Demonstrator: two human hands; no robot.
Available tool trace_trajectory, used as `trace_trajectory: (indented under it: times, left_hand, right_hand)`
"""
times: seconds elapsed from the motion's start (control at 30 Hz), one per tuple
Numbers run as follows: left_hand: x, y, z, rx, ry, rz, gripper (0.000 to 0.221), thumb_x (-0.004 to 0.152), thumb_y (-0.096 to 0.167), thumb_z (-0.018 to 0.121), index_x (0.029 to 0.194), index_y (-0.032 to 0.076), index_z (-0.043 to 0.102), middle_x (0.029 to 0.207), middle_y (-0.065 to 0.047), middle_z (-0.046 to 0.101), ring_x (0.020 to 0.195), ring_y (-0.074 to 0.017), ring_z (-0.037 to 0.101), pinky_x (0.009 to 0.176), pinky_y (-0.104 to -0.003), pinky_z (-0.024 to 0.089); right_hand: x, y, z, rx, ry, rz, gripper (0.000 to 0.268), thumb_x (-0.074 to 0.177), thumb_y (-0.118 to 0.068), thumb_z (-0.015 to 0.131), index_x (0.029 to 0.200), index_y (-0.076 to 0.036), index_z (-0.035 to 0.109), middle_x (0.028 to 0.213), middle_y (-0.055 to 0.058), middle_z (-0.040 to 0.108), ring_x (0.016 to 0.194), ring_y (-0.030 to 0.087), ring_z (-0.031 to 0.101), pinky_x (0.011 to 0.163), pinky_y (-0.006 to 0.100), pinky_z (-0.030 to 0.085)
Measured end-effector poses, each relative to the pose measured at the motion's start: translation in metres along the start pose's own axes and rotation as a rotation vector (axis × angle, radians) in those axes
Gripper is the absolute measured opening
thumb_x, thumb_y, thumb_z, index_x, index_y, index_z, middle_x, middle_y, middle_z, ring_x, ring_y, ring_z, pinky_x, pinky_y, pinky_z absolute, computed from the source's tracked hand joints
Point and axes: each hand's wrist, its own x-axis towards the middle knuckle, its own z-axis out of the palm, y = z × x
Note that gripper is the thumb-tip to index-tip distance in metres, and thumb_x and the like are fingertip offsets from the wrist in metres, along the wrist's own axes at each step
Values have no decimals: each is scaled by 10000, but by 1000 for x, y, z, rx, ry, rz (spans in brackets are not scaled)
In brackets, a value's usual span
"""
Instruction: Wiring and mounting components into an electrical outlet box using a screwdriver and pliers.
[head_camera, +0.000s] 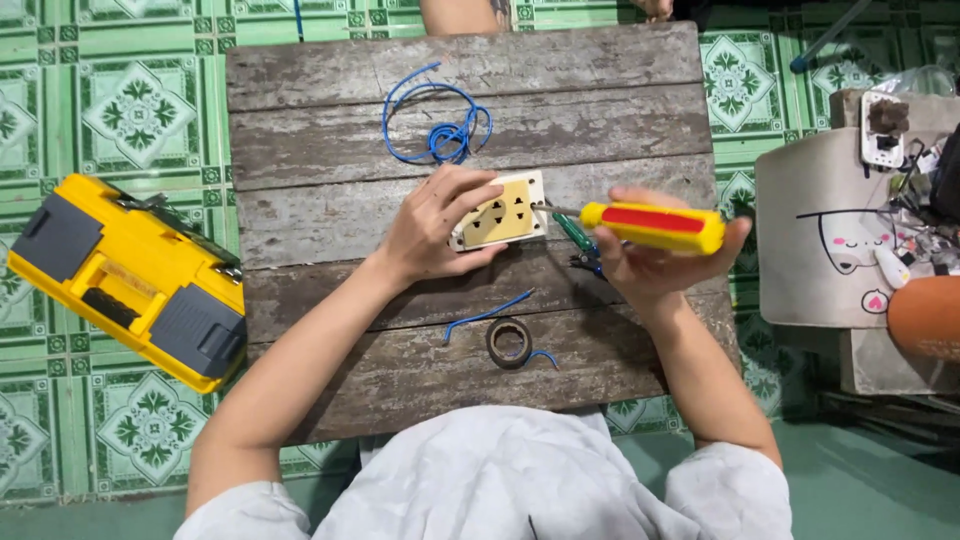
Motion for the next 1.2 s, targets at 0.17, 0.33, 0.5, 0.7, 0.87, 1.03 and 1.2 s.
trace_trajectory:
  times: [0.17, 0.33, 0.5, 0.7, 0.87, 1.03, 1.2]
  left_hand:
    - [-3, -2, 0, -19, 44, -36, 605, 805, 347, 853, 1317, 105, 640, 1223, -137, 657, 990, -348, 669, 848, -446, 564]
    - [-4, 1, -1, -124, 67, -38, 591, 787, 385, 851, 1255, 78, 659, 1167, -136, 691, 926, -354, 689, 825, -443, 580]
    - [12, 16, -20, -158, -27, -59, 566, 789, 373, 851, 1245, 94, 666, 1151, -110, 697, 915, -325, 687, 808, -405, 579]
    - [10, 15, -19, -155, -11, -56, 532, 804, 407, 823, 1217, 111, 668, 1118, -92, 697, 905, -316, 690, 786, -401, 583]
    - [10, 16, -19, -126, -38, -62, 516, 822, 428, 799, 1216, 125, 660, 1116, -71, 685, 916, -295, 681, 787, -384, 578]
    - [9, 12, -15, -90, -63, -76, 527, 837, 484, 762, 1218, 139, 648, 1121, -53, 673, 949, -282, 675, 788, -376, 573]
    - [5, 11, -14, -90, -61, -78, 522, 850, 502, 741, 1214, 140, 645, 1127, -51, 665, 964, -283, 668, 793, -374, 570]
  right_hand:
    - [26, -28, -6, 250, -129, 268, 885, 709, 56, 971, 1341, 42, 352, 1019, 287, 697, 842, 343, 757, 762, 383, 611]
    - [22, -23, -4, 301, -239, 626, 600, 753, -69, 954, 1230, 18, 601, 1054, 201, 725, 928, 283, 757, 828, 353, 625]
    - [15, -15, 0, 457, -244, 653, 521, 759, -15, 916, 1203, 40, 648, 1032, 223, 747, 988, 339, 756, 866, 409, 621]
    - [10, -19, 3, 532, -252, 746, 498, 746, 12, 922, 1157, 35, 642, 1061, 237, 738, 1033, 327, 746, 851, 396, 623]
    - [17, -33, 13, 539, -261, 819, 419, 848, 2, 839, 1227, 16, 661, 1021, 241, 747, 912, 262, 749, 728, 386, 644]
    - [13, -34, 24, 609, -268, 971, 247, 887, 59, 778, 1124, 60, 710, 936, 260, 754, 738, 245, 751, 667, 396, 649]
    - [16, -42, 27, 498, -274, 899, 147, 895, 16, 803, 1022, 11, 729, 912, 199, 778, 696, 195, 739, 668, 352, 620]
